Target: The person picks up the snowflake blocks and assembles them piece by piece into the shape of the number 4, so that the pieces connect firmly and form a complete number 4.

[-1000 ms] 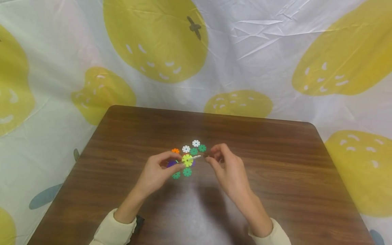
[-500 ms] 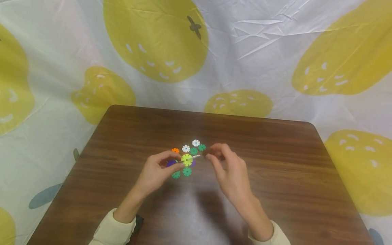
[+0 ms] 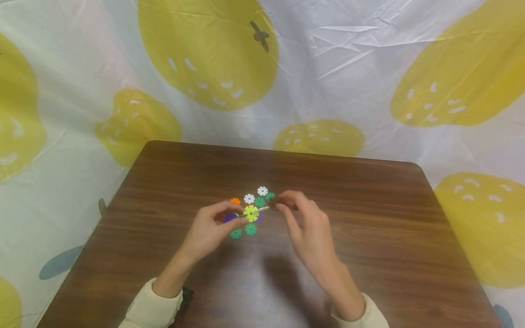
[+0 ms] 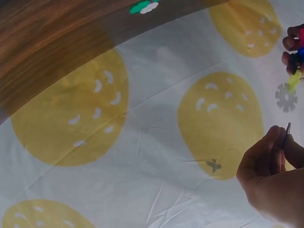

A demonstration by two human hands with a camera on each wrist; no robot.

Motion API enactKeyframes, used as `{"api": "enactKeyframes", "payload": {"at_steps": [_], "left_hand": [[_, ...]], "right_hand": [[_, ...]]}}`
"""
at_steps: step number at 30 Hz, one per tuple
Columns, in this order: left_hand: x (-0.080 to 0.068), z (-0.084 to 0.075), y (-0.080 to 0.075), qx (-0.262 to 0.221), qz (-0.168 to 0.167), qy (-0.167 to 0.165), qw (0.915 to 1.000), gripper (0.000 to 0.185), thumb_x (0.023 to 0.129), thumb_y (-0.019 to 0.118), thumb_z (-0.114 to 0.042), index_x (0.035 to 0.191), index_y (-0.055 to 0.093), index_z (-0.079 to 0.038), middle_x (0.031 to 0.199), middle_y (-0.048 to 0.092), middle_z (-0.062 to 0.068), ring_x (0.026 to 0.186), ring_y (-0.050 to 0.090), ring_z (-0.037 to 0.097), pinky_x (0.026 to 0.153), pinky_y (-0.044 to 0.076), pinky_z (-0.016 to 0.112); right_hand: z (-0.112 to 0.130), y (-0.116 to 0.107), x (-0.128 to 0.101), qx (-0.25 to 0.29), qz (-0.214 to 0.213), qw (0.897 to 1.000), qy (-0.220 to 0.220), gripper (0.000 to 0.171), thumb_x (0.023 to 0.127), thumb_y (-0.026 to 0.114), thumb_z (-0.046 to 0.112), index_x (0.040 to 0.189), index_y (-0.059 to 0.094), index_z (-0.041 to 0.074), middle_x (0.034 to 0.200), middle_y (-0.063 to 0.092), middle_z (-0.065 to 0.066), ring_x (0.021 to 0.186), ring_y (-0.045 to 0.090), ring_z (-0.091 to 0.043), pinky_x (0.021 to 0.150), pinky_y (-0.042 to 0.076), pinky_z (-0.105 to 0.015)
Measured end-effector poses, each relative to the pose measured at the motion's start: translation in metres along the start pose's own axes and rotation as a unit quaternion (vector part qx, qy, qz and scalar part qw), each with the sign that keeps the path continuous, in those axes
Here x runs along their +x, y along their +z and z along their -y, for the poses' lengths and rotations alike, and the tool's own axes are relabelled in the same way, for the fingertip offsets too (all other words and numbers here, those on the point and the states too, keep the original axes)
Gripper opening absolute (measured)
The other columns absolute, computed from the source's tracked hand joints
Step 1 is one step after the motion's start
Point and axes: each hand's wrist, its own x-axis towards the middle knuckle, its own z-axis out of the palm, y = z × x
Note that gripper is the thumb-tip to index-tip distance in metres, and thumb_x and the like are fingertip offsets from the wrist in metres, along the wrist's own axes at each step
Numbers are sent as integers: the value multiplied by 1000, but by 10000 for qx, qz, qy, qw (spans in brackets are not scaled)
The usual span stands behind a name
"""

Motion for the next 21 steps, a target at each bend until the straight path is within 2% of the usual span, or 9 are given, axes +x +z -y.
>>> {"api": "enactKeyframes", "payload": {"at_steps": [4,9,16,21], "left_hand": [[0,-1,0,14,5,40,10000,16,85,85,-20,100,78,-17,92,76,1,70,57,14,63,49,22],[1,-1,1,61,8,96,9999,16,86,85,-20,100,78,-18,92,76,-2,70,58,14,63,50,22],[1,1,0,43,16,78,10000,15,86,85,-20,100,78,-19,93,76,-3,71,60,16,63,51,24],[1,1,0,43,5,92,9999,15,86,84,-20,100,78,-18,94,76,-3,71,60,15,64,52,24]], "right_hand": [[1,3,0,4,-8,10000,50,18,91,76,3,107,70,7,85,73,1,81,67,-12,58,45,-13],[1,5,0,-74,-87,9999,61,19,91,77,4,109,70,6,82,72,1,78,67,-13,59,45,-14],[0,7,1,-112,59,9997,207,20,92,76,5,111,69,6,80,72,3,70,64,-8,51,39,-15],[-1,8,1,-39,114,9996,238,19,92,76,4,110,70,6,78,72,3,66,60,-5,49,38,-15]]}}
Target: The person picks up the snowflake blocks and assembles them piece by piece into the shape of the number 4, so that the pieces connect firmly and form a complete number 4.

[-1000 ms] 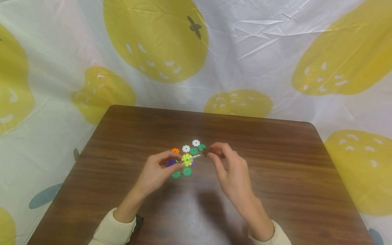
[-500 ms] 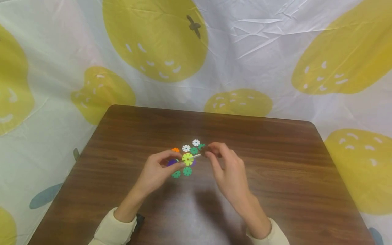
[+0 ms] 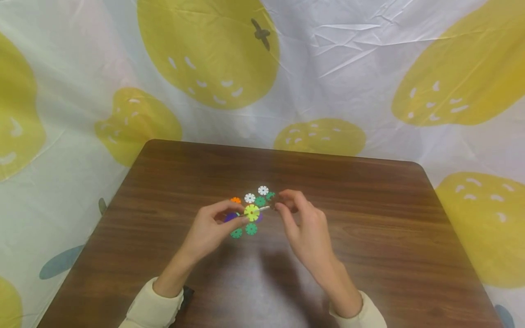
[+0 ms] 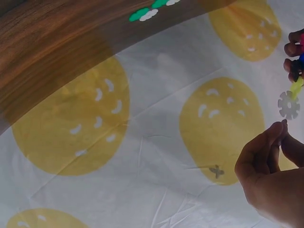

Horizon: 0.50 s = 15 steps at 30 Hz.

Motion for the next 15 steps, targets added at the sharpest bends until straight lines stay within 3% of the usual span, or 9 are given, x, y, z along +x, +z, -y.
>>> {"api": "enactKeyframes", "payload": {"at_steps": [8,15], "left_hand": [[0,0,2,-103,-82,85,9999,17,85,86,-19,100,79,-15,95,77,1,71,60,13,63,51,22],[0,-1,3,-106,-215,176,9996,18,83,87,-17,99,81,-14,93,77,4,69,58,11,59,48,20]], "right_hand": [[-2,5,-3,295,165,9992,214,18,94,74,5,111,69,5,76,72,3,69,64,-4,51,44,-14],[-2,7,-5,793,289,9939,704,15,97,70,5,112,69,3,77,74,-1,72,66,-5,55,49,-15]]}}
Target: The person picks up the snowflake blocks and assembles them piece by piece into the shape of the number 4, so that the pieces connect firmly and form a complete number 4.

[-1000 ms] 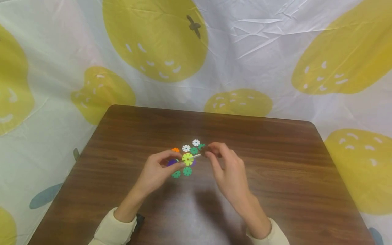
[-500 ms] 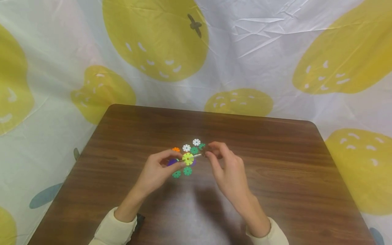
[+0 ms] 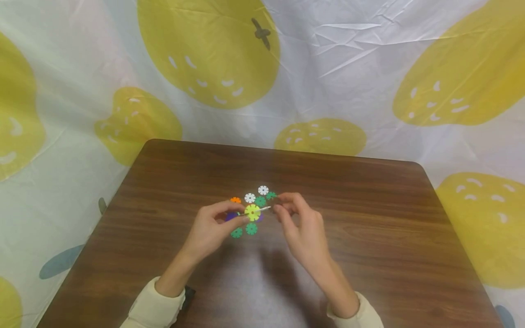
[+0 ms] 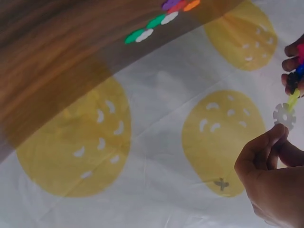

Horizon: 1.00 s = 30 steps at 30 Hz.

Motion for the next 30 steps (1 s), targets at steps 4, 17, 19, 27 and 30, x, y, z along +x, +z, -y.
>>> {"api": "enactKeyframes", "payload": {"at_steps": [4,17,19,27,30], "left_hand": [[1,-1,1,-38,-26,35,10000,18,82,87,-15,99,81,-12,96,79,5,72,61,14,61,49,20],[0,3,-1,-252,-33,79,9996,18,85,85,-17,102,81,-9,102,79,8,79,66,21,68,56,21],[0,2,-1,-269,-45,90,9996,18,85,85,-16,101,81,-9,103,79,8,81,67,22,69,57,22],[0,1,-1,-232,-3,184,9996,20,84,86,-14,102,81,-8,105,80,8,84,69,19,74,61,25],[0,2,-1,-258,-20,198,9995,20,84,86,-13,103,81,-8,106,80,8,86,70,17,77,61,27]], "right_hand": [[-1,1,0,280,-5,9992,300,14,97,70,4,111,69,4,77,74,-3,73,67,-5,64,51,-15],[-5,8,-1,1059,6,9923,640,13,97,68,2,110,67,1,78,73,-15,73,68,-6,67,53,-16],[-5,8,-1,1106,23,9917,648,13,97,68,2,110,66,0,77,73,-15,73,68,-6,68,54,-16],[-5,7,0,1018,9,9932,569,13,97,68,2,110,66,-1,77,73,-14,73,68,-6,69,53,-16],[-6,8,1,1024,12,9931,565,12,97,68,2,109,67,0,76,73,-12,73,68,-6,69,53,-16]]}}
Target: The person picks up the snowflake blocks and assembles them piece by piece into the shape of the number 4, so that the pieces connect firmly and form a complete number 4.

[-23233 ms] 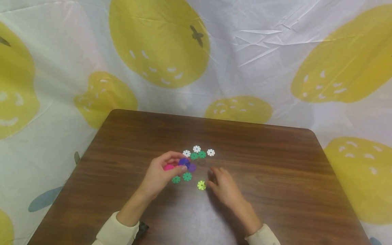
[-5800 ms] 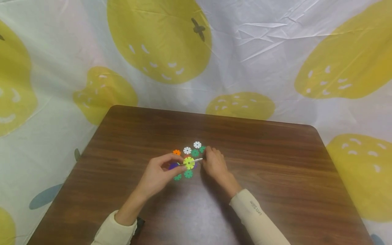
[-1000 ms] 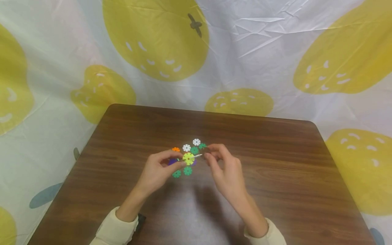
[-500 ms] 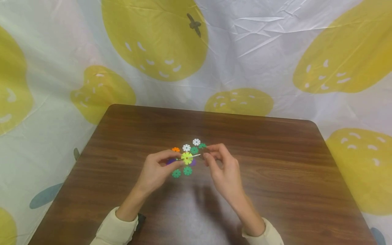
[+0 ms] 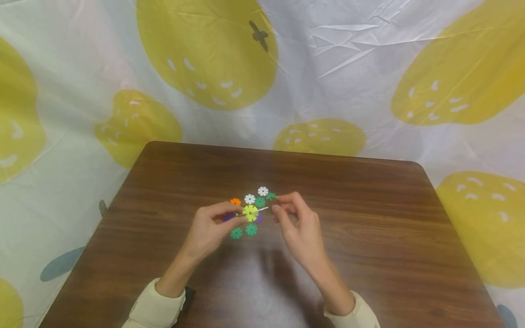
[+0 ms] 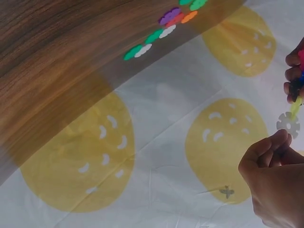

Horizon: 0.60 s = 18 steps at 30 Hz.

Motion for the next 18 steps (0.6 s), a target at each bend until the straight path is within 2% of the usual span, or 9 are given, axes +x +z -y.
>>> {"api": "enactKeyframes", "payload": {"at_steps": [9,15,18], "left_hand": [[0,1,-2,-18,-34,-58,10000,20,84,86,-14,103,82,-10,102,80,7,84,70,20,74,61,26],[2,2,-6,286,187,-163,9993,19,83,87,-16,100,81,-12,102,80,6,79,66,21,67,56,23],[4,1,-8,545,367,-210,9976,18,83,87,-19,99,81,-14,99,79,3,78,66,19,65,54,21]], "right_hand": [[0,3,2,117,123,9998,143,13,98,68,3,110,66,1,76,73,-16,71,68,-6,66,54,-17],[5,-8,7,-294,720,9960,448,12,99,67,10,111,66,7,80,75,-5,75,72,-12,72,58,-22],[4,-14,10,-632,853,9933,453,8,99,69,14,106,69,12,80,75,1,75,71,-10,72,57,-23]]}}
